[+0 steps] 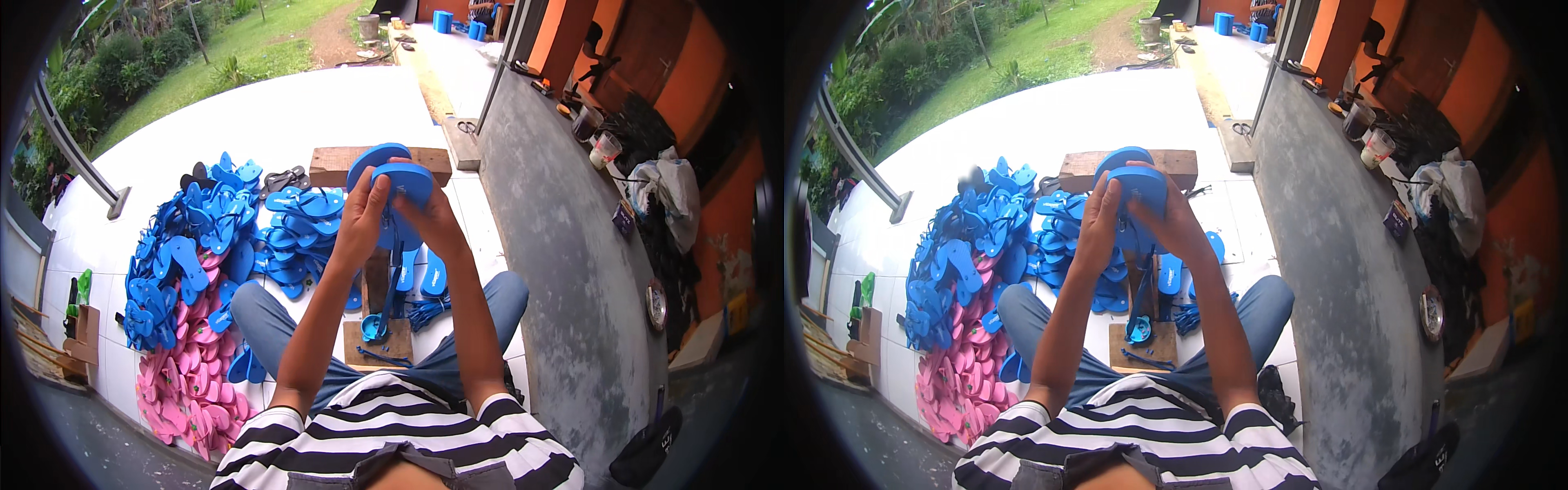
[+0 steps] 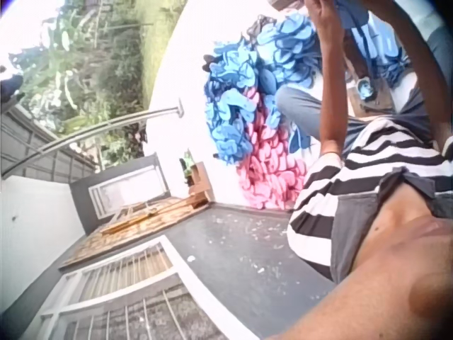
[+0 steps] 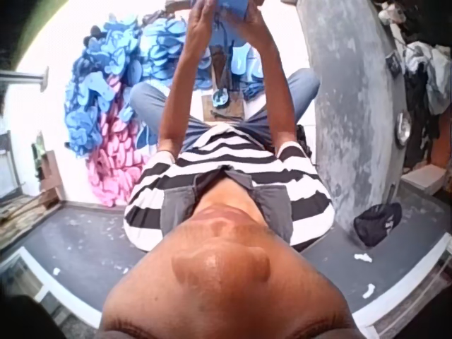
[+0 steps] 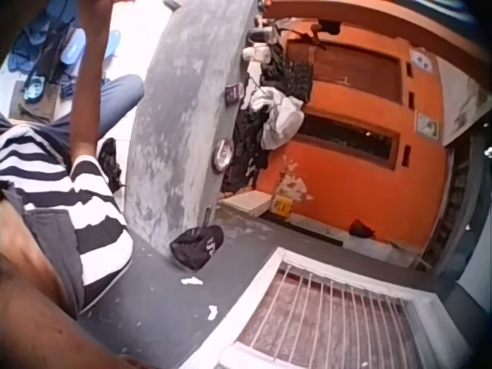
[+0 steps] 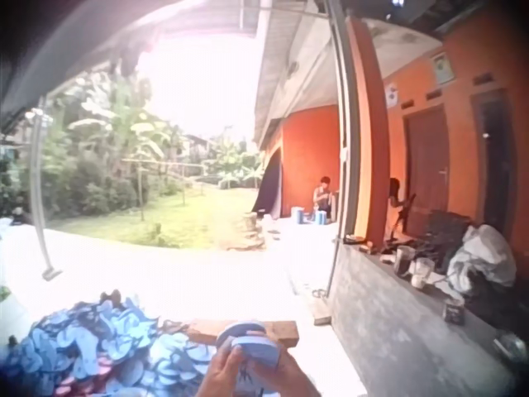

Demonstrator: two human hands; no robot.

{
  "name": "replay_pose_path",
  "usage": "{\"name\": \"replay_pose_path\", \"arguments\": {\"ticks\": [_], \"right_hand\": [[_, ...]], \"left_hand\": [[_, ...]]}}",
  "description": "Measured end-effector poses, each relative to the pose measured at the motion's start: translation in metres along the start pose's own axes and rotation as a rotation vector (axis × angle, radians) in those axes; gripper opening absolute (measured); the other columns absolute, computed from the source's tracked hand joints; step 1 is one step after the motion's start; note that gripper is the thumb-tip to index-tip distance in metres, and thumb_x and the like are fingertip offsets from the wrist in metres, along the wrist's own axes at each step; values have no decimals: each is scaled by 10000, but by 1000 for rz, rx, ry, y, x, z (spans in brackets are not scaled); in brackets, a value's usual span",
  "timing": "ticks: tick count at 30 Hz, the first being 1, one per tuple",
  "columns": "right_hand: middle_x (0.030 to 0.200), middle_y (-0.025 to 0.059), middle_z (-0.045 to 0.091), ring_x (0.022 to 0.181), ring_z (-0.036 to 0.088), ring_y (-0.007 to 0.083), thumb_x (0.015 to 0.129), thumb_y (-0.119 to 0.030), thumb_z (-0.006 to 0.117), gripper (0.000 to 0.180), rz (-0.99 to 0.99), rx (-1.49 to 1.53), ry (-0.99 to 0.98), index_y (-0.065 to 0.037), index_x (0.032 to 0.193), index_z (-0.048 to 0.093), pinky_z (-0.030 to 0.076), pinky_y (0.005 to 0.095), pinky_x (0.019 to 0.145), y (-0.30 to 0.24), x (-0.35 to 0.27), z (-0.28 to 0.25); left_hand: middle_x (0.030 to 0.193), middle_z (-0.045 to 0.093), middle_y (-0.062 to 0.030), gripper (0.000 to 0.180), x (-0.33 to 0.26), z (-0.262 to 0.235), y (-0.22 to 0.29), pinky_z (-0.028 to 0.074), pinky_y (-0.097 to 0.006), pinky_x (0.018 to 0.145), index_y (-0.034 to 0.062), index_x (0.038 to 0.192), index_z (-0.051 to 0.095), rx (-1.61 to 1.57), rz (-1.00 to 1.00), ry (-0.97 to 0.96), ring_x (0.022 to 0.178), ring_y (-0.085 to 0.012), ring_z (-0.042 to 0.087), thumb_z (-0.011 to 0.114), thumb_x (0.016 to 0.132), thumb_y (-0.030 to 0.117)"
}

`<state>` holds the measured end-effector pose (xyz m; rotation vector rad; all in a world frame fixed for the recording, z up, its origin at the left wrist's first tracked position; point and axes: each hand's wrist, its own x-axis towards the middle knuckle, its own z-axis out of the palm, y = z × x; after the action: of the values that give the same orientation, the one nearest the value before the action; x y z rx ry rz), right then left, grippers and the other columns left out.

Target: The person assembles flip-flops by using a vertical metal hook tool to pull straps through the pre-drilled holes in the blue soles, handling one sole and one set of straps at a time.

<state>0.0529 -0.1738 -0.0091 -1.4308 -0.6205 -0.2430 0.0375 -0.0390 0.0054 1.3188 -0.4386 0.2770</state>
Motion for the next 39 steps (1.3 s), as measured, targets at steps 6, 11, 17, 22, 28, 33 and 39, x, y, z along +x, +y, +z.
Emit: {"name": "replay_pose_path", "arguments": {"ticks": [6,11,17,22,28,33,39], "right_hand": [[994,63,678,935,609,119,919,-250,685,338,141,51,172,-25,1164,625,493,285,840,-4,-28,22],[1131,112,680,1055,618,162,929,-139,665,293,135,16,276,-14,1188,613,483,296,915,-24,-56,41],[1284,203,614,1206,587,274,921,-76,659,279,109,304,113,-21,1190,604,465,389,1022,-3,-38,27],[1312,224,587,1199,590,282,914,-128,686,326,110,423,90,4,1195,587,482,400,1007,15,-45,25],[1287,232,598,1170,611,284,914,-119,681,315,86,303,195,-19,1198,588,504,395,978,-2,-53,35],[1247,195,625,1143,625,279,888,-101,707,351,-241,205,-77,-26,1204,573,516,383,952,-47,-99,42],[1162,134,524,1086,589,240,871,-203,750,521,525,-265,323,-24,1281,482,512,334,852,28,-135,45]], "left_hand": [[895,558,36,287,-33,9,4,392,-196,757,69,1082,586,-65,-11,89,841,-27,467,473,1052,331],[889,563,18,247,-56,10,20,397,-208,727,39,1093,596,42,-111,127,832,-51,479,483,1050,254],[939,638,-65,188,-44,1,8,456,-252,781,-3,1089,600,151,14,96,855,-119,581,573,989,155],[969,680,-124,177,-45,-1,-7,492,-279,746,-11,1067,610,225,103,89,820,-167,640,611,955,126],[951,655,-96,239,-53,5,1,472,-275,754,-4,1049,607,255,88,145,842,-148,607,567,990,225],[873,679,-115,205,-161,-33,-26,508,-309,720,-3,1026,646,485,23,24,789,-191,651,611,961,188],[835,696,-105,304,-125,-44,-41,546,-274,637,-40,1002,685,308,-593,95,702,-136,653,695,923,253]]}}
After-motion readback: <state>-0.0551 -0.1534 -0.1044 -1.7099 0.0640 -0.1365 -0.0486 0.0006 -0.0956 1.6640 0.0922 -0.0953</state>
